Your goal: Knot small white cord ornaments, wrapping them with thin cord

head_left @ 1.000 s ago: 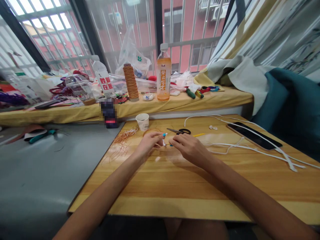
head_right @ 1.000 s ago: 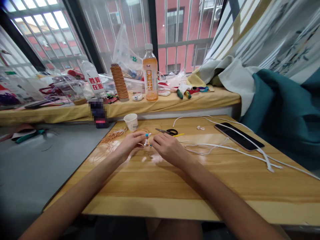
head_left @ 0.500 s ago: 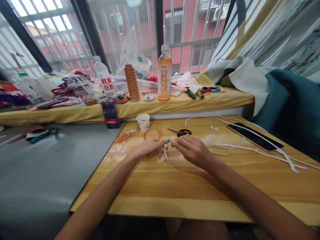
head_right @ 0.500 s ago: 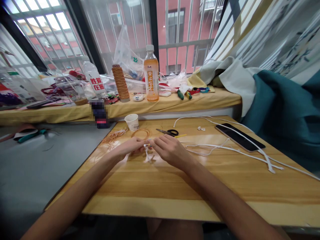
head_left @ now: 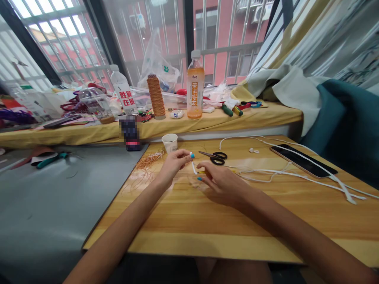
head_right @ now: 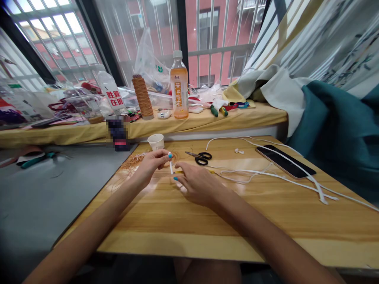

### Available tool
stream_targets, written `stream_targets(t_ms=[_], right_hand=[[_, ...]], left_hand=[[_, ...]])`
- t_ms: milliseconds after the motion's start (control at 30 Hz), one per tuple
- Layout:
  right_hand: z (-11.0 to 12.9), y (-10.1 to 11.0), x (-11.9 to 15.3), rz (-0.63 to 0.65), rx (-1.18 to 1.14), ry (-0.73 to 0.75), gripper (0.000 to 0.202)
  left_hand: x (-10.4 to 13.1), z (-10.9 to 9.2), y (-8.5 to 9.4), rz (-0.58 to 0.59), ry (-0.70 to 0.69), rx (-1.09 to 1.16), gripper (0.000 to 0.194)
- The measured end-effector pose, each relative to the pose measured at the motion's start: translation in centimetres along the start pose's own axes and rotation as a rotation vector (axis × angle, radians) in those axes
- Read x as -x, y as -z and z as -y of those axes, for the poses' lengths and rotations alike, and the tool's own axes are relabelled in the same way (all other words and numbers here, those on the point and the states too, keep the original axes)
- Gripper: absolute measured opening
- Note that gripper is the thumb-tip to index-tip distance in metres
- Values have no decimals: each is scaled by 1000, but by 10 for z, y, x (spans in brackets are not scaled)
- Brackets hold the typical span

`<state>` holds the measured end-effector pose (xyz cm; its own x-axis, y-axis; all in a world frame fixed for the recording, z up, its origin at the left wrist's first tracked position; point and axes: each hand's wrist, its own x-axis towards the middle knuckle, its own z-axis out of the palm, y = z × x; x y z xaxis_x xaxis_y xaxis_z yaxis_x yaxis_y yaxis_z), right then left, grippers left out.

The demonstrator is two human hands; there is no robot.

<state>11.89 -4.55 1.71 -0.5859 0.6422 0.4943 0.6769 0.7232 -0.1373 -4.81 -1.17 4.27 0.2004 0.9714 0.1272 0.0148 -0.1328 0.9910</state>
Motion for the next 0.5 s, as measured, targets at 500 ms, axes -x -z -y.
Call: stream_targets(t_ms=[500], right_hand=[[-4,2,-1,21,380,93,11]], left_hand=[[0,3,-1,14,-9,-54,27]])
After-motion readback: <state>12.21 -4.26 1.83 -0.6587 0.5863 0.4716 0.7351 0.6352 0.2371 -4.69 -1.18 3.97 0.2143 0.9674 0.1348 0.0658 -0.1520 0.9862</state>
